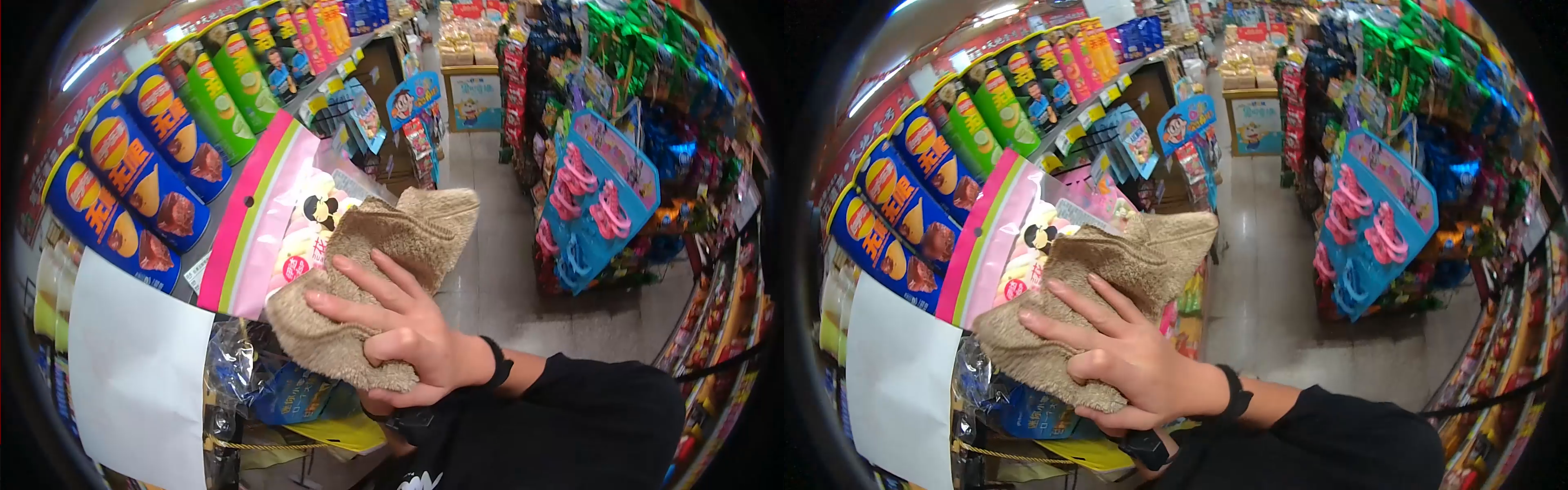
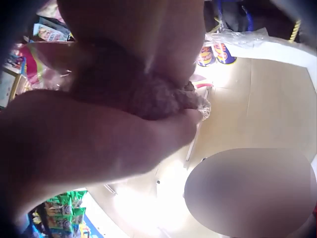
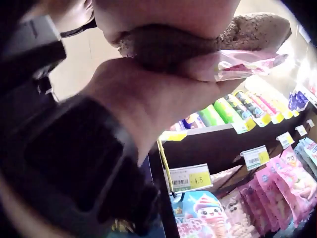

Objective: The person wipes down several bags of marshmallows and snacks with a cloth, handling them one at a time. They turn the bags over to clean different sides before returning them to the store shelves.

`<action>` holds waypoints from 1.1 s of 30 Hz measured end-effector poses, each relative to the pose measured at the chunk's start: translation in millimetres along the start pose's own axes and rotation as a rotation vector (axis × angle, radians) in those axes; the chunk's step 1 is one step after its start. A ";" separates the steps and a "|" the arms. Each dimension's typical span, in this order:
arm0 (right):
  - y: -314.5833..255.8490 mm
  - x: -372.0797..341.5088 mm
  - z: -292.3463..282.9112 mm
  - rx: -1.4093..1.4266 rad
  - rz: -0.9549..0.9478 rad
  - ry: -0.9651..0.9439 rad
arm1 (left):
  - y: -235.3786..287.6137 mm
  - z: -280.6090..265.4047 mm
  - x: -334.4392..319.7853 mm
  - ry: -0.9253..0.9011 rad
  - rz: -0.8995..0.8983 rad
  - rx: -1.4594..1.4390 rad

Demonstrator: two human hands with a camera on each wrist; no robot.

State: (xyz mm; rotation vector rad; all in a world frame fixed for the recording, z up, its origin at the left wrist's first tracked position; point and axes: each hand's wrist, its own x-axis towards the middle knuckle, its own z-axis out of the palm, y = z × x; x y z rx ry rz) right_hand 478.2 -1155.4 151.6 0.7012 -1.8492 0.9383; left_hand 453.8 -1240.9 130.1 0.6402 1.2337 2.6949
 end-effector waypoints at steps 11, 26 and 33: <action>20.3 -18.3 -27.7 0.033 0.229 0.230 | -11.6 17.3 -3.4 0.093 0.171 0.049; 56.5 -23.7 -66.7 0.822 0.741 0.318 | -24.6 3.5 4.2 0.205 0.448 0.066; 120.0 -28.9 -123.9 1.143 0.827 -0.208 | -13.0 5.1 19.4 0.365 0.396 0.384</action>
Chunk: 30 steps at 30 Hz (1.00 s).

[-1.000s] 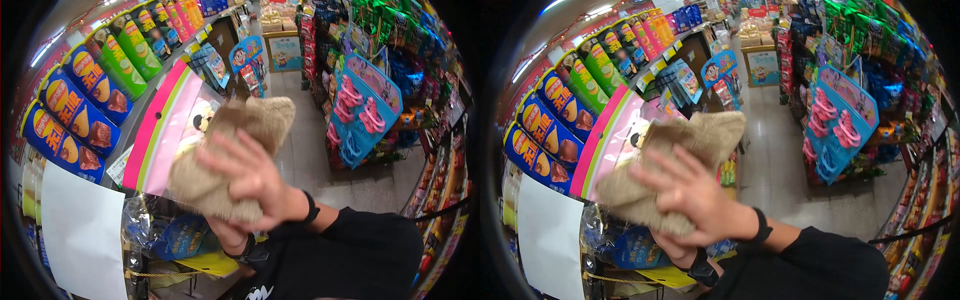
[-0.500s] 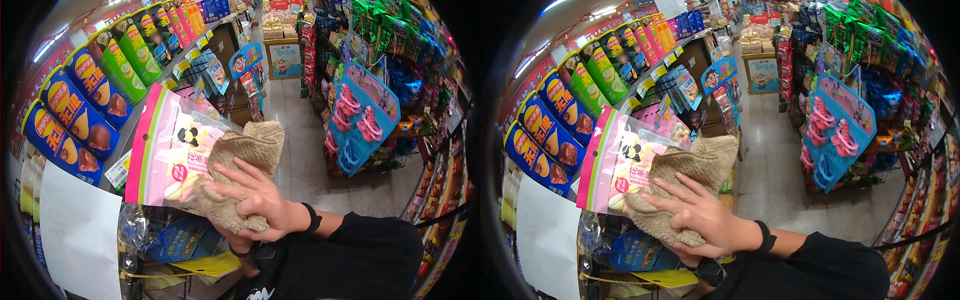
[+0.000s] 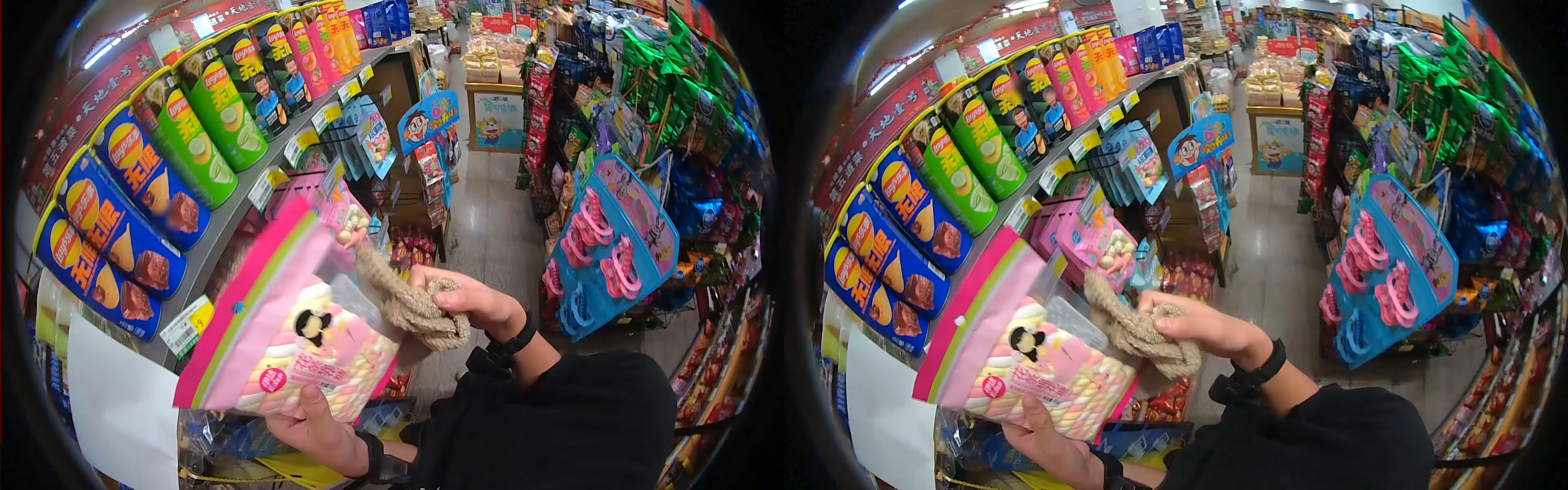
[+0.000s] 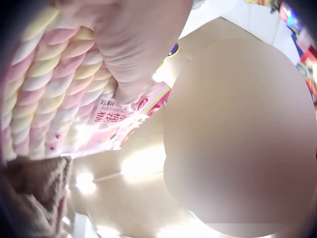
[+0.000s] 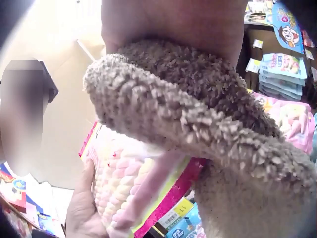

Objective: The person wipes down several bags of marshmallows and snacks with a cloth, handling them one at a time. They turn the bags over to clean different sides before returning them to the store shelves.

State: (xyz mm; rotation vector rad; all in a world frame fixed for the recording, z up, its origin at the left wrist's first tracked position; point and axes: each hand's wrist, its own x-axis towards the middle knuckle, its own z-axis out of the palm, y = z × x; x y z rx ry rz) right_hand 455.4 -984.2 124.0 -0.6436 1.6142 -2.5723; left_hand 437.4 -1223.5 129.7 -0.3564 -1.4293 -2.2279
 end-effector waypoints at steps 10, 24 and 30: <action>28.0 -0.7 -64.0 0.759 0.236 -0.144 | -27.3 116.5 4.1 -0.058 0.152 0.509; 57.7 -26.7 -114.5 0.584 -0.026 0.130 | -65.4 184.9 -38.7 -0.555 0.452 1.184; 52.5 3.6 -126.7 0.628 -0.135 0.144 | -84.1 184.2 -39.2 -0.666 0.345 1.154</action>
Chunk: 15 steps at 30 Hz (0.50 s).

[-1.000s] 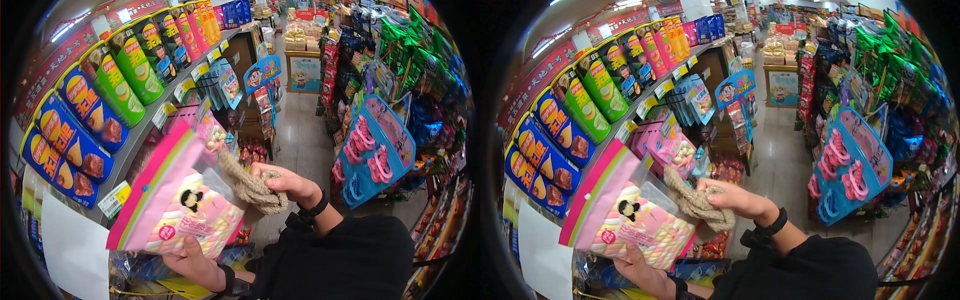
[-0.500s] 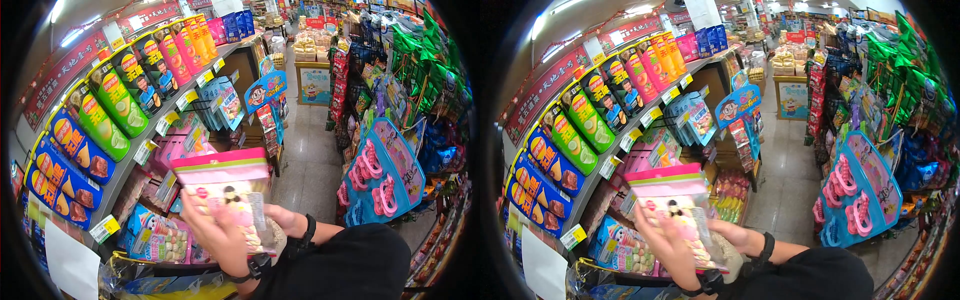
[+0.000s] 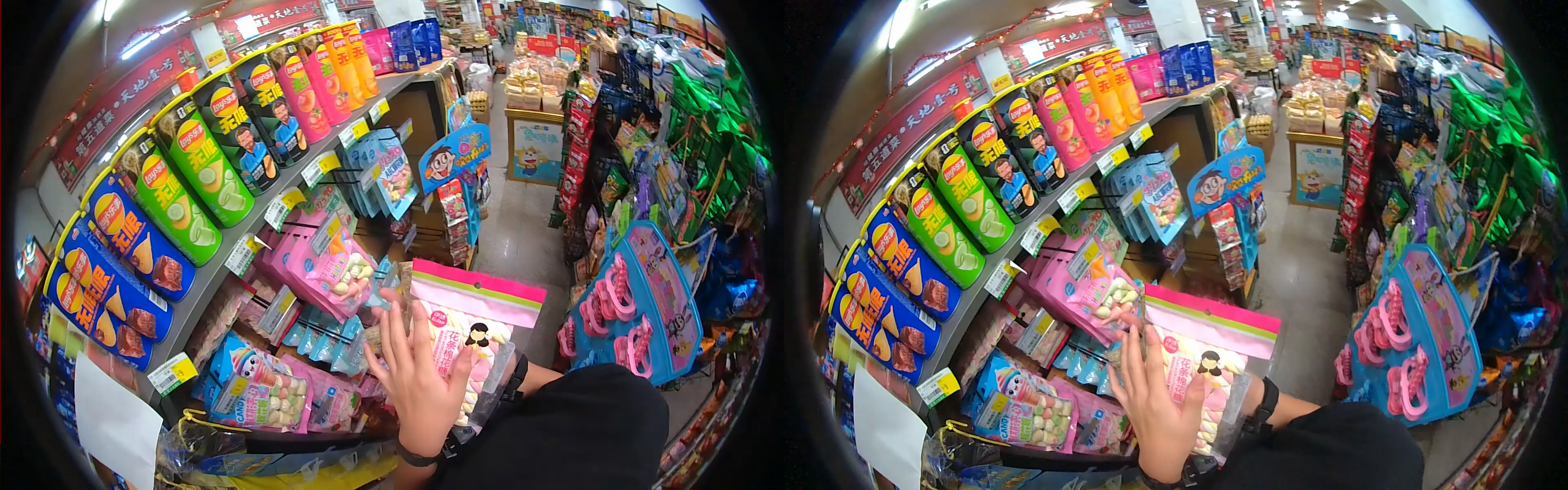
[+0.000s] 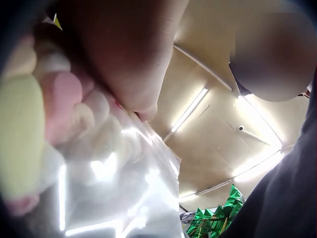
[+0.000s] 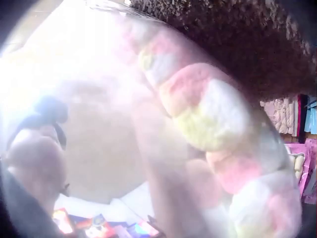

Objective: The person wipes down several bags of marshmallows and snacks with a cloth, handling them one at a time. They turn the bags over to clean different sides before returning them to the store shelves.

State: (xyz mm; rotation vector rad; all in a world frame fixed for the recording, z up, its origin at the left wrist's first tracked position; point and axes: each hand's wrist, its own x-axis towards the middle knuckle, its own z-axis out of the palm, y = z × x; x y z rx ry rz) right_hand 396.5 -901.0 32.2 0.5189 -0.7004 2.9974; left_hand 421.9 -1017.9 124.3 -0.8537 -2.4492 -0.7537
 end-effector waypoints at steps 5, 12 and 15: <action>-8.0 10.1 -14.2 0.052 -0.122 0.042 | -0.8 7.5 -3.0 0.021 -0.043 -0.108; -71.4 -10.7 75.2 -0.083 -0.445 0.091 | 11.2 23.8 13.5 -0.069 -0.008 -0.627; -63.4 -17.9 99.5 -0.238 -0.641 0.018 | 10.0 43.9 20.5 -0.024 0.066 -0.712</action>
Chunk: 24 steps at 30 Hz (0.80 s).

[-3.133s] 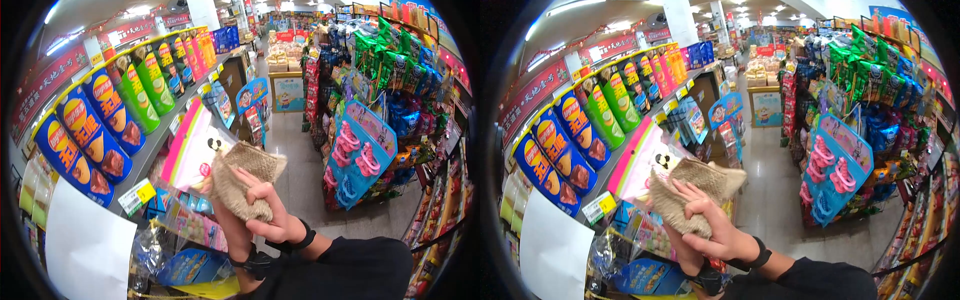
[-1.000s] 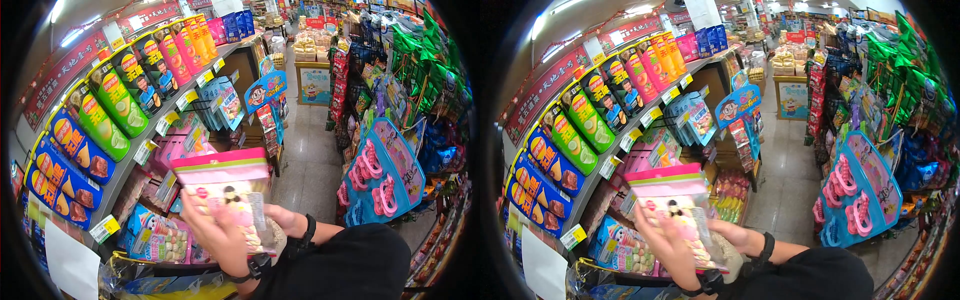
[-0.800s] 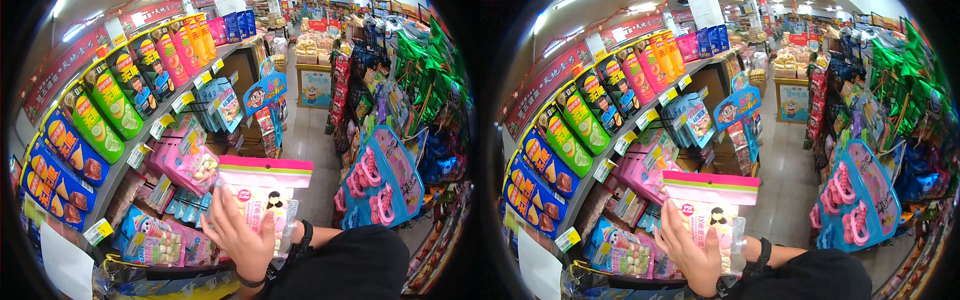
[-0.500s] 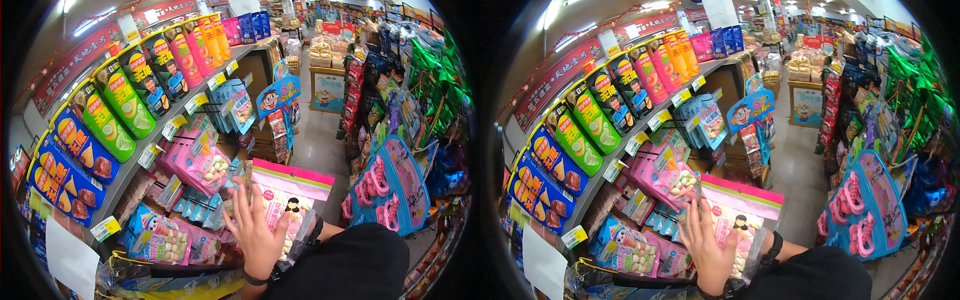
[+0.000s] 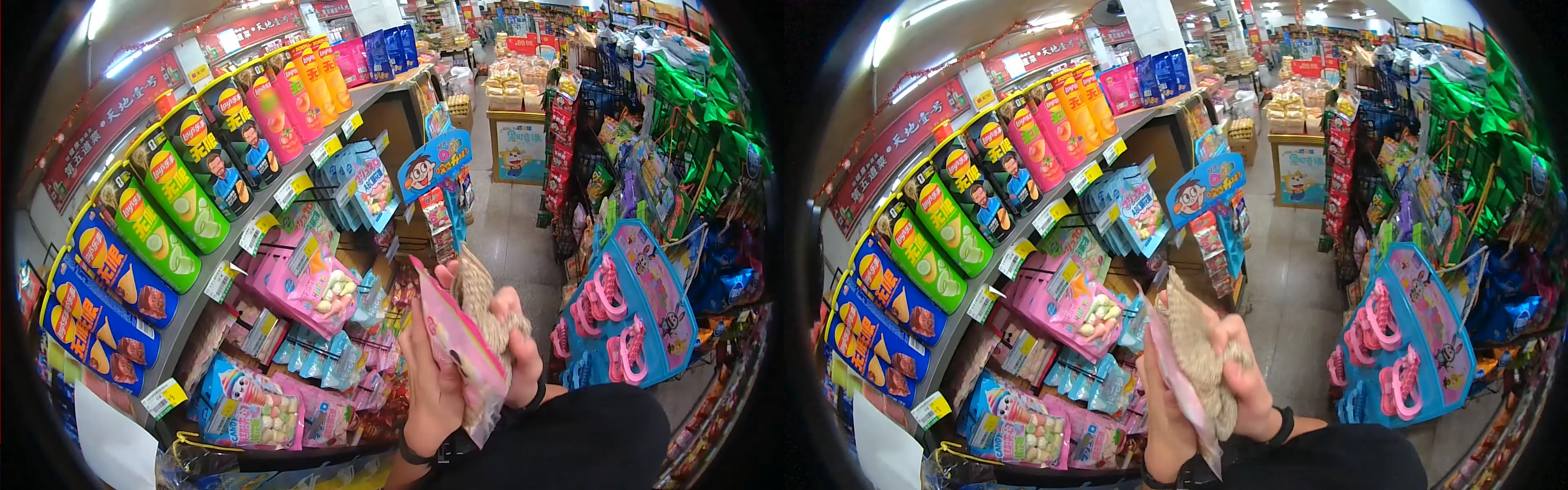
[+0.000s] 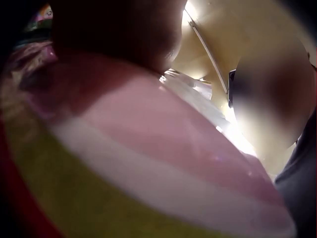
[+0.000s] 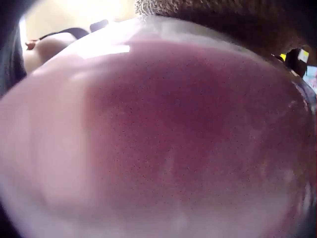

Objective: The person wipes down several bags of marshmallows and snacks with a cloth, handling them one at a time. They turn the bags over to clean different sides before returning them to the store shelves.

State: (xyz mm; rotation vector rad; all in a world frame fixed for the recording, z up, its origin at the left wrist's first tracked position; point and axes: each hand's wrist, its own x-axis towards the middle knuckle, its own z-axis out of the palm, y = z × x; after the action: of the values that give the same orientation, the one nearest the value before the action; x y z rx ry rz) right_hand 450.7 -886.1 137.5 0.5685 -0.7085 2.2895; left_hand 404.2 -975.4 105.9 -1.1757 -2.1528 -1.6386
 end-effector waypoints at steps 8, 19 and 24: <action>4.6 -7.1 -7.4 -0.465 -0.103 -0.752 | -25.4 -20.8 -14.1 0.059 -0.303 -0.461; 22.4 -3.3 -18.0 -0.622 -0.181 -0.681 | -35.8 -15.1 -3.6 0.300 -0.405 -0.297; 32.2 6.7 -37.4 -0.768 -0.304 -0.495 | -50.3 -24.8 -75.4 0.419 -0.415 -0.240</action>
State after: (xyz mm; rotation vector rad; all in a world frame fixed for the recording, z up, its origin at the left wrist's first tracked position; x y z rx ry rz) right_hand 416.0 -880.2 102.3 0.7915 -1.5198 1.4325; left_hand 412.8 -1036.4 34.9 -0.3767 -2.0509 -2.1290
